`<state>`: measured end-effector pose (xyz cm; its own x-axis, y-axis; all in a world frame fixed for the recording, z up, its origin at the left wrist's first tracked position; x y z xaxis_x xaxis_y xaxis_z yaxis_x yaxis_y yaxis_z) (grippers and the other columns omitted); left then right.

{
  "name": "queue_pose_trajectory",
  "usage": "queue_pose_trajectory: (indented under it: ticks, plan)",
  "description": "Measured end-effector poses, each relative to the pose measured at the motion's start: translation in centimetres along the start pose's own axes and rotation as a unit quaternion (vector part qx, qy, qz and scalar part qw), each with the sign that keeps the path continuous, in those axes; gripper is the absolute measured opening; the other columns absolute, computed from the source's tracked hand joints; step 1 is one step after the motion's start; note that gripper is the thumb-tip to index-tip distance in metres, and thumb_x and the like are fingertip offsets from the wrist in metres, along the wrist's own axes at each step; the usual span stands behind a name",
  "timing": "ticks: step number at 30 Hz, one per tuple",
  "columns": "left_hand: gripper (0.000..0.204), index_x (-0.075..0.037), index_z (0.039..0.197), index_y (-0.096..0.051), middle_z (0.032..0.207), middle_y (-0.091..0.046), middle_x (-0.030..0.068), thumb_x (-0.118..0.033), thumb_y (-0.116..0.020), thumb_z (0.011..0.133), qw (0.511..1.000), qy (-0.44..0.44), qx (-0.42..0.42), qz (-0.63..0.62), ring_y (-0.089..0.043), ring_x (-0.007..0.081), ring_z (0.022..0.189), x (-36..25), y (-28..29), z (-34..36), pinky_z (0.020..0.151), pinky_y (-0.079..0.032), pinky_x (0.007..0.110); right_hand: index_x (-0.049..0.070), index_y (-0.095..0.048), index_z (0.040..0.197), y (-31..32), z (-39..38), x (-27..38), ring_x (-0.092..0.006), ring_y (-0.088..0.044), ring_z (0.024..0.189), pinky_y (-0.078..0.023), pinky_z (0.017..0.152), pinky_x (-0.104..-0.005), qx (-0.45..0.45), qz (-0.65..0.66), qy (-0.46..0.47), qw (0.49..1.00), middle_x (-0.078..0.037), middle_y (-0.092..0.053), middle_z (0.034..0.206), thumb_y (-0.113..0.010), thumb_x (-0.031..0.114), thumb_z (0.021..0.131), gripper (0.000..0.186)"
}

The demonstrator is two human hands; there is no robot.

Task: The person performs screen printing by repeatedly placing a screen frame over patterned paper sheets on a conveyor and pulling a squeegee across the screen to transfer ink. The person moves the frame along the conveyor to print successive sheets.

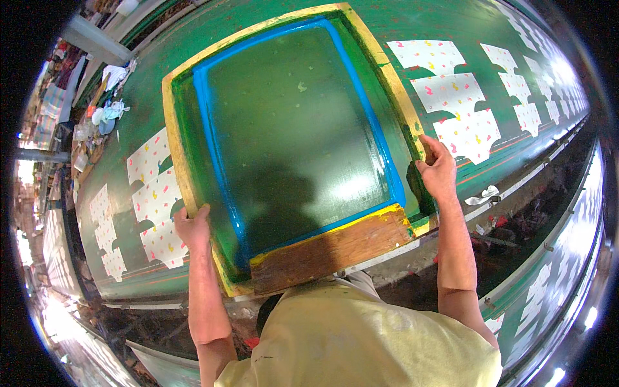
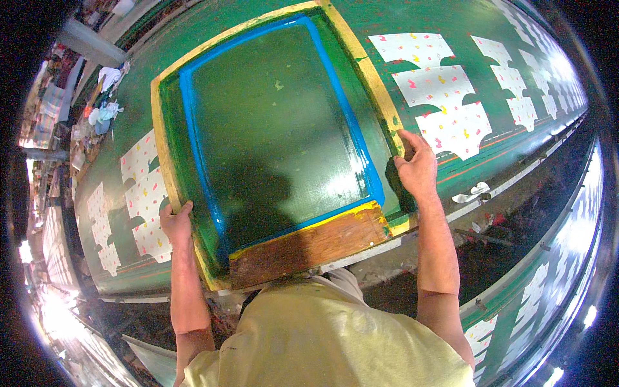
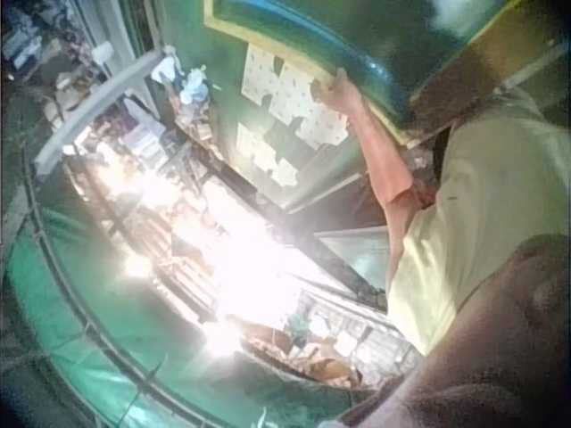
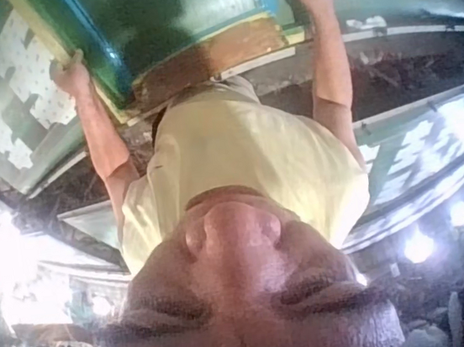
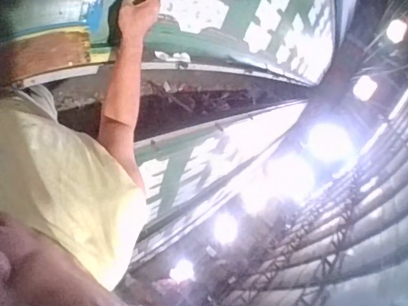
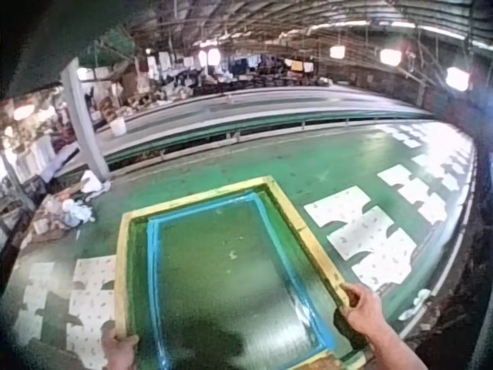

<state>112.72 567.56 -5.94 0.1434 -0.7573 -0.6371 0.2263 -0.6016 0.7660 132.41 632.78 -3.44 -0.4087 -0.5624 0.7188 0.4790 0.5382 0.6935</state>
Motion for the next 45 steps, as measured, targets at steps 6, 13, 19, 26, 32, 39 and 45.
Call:
queue_pose_trajectory:
  ticks: [6,13,19,26,32,39,45]
  plan:
    - [0.032,0.001,0.105,-0.085,0.108,-0.076,0.0162,-0.021,-0.096,0.084,1.000,-0.001,0.009,0.011,-0.074,0.0318,0.098,-0.3,-0.6,0.1,0.092,-0.056,0.047,0.009,-0.076,0.144,0.0,0.3,-0.9,-0.0307,-0.078,0.112,-0.062,0.099,-0.0415,0.002,0.008,0.004,1.000,-0.015,-0.079,0.126,-0.087,-0.002,0.082,0.064]
    - [0.035,0.001,0.108,-0.086,0.108,-0.076,0.0181,-0.023,-0.095,0.085,0.999,-0.007,0.017,0.041,-0.074,0.0345,0.099,-1.8,-0.7,-0.5,0.092,-0.056,0.047,0.009,-0.075,0.145,0.5,0.2,-0.3,-0.0326,-0.078,0.112,-0.062,0.100,-0.0417,-0.005,-0.010,0.012,1.000,-0.016,-0.079,0.130,-0.086,-0.002,0.084,0.062]
    - [0.033,0.001,0.109,-0.085,0.111,-0.078,0.0189,-0.020,-0.095,0.086,0.999,-0.013,0.025,0.027,-0.075,0.0334,0.101,-1.5,-1.0,-0.6,0.094,-0.056,0.047,0.007,-0.070,0.150,1.5,-1.1,3.1,-0.0435,-0.072,0.125,-0.057,0.113,-0.0496,-0.009,-0.107,0.102,0.989,-0.023,-0.075,0.139,-0.085,0.002,0.090,0.062]
    - [0.045,-0.001,0.131,-0.080,0.116,-0.084,0.0145,-0.005,-0.091,0.087,0.994,-0.033,0.100,0.017,-0.079,0.0283,0.103,-1.0,-1.0,-1.0,0.097,-0.059,0.042,0.017,-0.081,0.138,-1.2,-12.8,10.8,-0.0385,-0.068,0.138,-0.054,0.119,-0.0543,0.287,-0.034,0.291,0.912,-0.015,-0.075,0.149,-0.088,0.030,0.095,0.046]
    - [0.050,-0.004,0.133,-0.080,0.119,-0.086,0.0120,-0.009,-0.090,0.084,0.984,0.053,0.117,-0.122,-0.081,0.0265,0.108,0.9,-1.9,-1.0,0.100,-0.060,0.043,0.015,-0.075,0.147,-4.5,-21.1,14.7,-0.0336,-0.069,0.134,-0.056,0.113,-0.0522,0.263,-0.190,0.428,0.844,-0.012,-0.072,0.151,-0.081,0.021,0.090,0.057]
    - [0.057,-0.006,0.138,-0.080,0.120,-0.086,0.0145,-0.011,-0.092,0.082,0.989,0.019,0.099,-0.105,-0.081,0.0301,0.110,1.7,-1.9,-0.9,0.101,-0.060,0.044,0.013,-0.077,0.140,-6.3,-21.5,19.1,-0.0325,-0.074,0.121,-0.058,0.109,-0.0499,0.200,-0.179,0.439,0.858,-0.012,-0.078,0.138,-0.078,0.015,0.085,0.055]
    - [0.076,-0.007,0.148,-0.073,0.130,-0.077,0.0262,-0.031,-0.096,0.080,0.997,-0.030,0.059,-0.026,-0.071,0.0436,0.127,2.7,-2.4,-0.3,0.112,-0.055,0.055,0.013,-0.080,0.134,-9.7,-20.1,22.2,-0.0359,-0.079,0.112,-0.063,0.098,-0.0483,0.299,-0.269,0.378,0.834,-0.013,-0.083,0.118,-0.080,0.008,0.083,0.051]
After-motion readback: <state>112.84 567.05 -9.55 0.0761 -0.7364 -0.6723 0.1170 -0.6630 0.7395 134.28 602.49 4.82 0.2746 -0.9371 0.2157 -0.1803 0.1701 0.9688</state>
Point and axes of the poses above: each hand's wrist, its own z-axis towards the middle knuckle, its own y-axis out of the back of the hand, x = y × z, the point moved 6 cm from there along z, towards the middle knuckle
